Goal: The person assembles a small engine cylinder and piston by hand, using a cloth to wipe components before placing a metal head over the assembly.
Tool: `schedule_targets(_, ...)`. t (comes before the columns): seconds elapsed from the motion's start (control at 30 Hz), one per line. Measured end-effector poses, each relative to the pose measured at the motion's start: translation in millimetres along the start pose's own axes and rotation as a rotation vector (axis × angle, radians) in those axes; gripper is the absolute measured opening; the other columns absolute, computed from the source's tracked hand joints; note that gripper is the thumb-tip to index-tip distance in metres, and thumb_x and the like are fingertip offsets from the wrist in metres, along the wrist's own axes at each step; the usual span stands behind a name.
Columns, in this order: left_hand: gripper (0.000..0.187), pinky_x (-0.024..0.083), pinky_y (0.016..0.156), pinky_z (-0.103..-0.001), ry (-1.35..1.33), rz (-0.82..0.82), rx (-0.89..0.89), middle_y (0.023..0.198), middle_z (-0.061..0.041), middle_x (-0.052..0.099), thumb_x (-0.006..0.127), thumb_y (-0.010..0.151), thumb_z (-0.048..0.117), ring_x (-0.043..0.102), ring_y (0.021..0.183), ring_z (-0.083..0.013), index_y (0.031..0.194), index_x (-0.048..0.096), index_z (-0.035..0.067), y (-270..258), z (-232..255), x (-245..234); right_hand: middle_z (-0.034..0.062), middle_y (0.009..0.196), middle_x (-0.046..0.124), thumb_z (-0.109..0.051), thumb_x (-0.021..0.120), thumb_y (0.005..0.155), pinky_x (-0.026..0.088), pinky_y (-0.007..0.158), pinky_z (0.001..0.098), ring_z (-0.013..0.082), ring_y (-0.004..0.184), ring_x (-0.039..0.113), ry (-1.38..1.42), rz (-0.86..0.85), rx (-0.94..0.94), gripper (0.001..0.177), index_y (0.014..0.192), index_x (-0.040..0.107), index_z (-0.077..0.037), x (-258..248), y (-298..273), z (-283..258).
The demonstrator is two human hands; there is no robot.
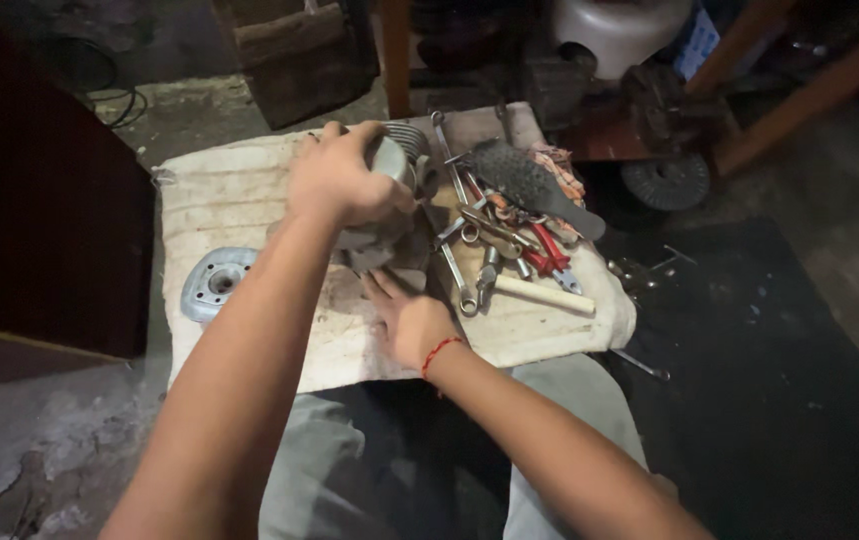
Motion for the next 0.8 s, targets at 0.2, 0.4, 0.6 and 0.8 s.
schedule_targets(0.2,0.097,0.04,0.11,-0.048,-0.005,0.021,0.012,0.14,-0.012,0.055,0.09,0.049,0.048,0.047,0.13,-0.0401,0.14,0.06,0.032,-3,-1,2,0.017,0.143,0.061,-0.04,0.059,0.1,0.053,0.108,0.0444,0.0367,0.123,0.067,-0.033,-0.149,0.095,0.066,0.158,0.044,-0.014,37,57,-9)
schedule_targets(0.4,0.097,0.041,0.109,-0.049,-0.003,0.015,-0.028,0.141,-0.015,0.054,0.088,0.052,0.051,0.048,0.13,-0.0404,0.143,0.058,0.032,3,-3,3,0.0217,0.153,0.044,-0.033,0.069,0.079,0.051,0.097,0.0453,0.0415,0.12,0.061,-0.114,-0.059,0.003,0.083,0.152,0.037,-0.011,25,39,-3)
schedule_targets(0.6,0.094,0.041,0.11,-0.048,0.001,0.033,0.007,0.142,-0.013,0.054,0.088,0.053,0.05,0.047,0.13,-0.0411,0.142,0.06,0.034,-1,-4,3,0.0145,0.163,0.035,-0.034,0.068,0.077,0.052,0.096,0.0449,0.0348,0.115,0.065,-0.104,-0.072,-0.026,0.092,0.157,0.029,-0.012,-11,-1,13)
schedule_targets(0.8,0.095,0.04,0.11,-0.048,-0.017,0.047,0.025,0.141,-0.013,0.055,0.087,0.052,0.05,0.047,0.13,-0.0412,0.141,0.06,0.034,-1,-6,7,0.0156,0.143,0.063,-0.039,0.068,0.086,0.05,0.11,0.0422,0.035,0.124,0.065,-0.058,-0.293,0.123,0.083,0.161,0.04,-0.021,-4,50,-11)
Point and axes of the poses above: each hand's wrist, its own y-axis towards the middle knuckle, its own x-axis out of the palm, z = x × y, the point moved 1 cm from there along y, towards the middle knuckle
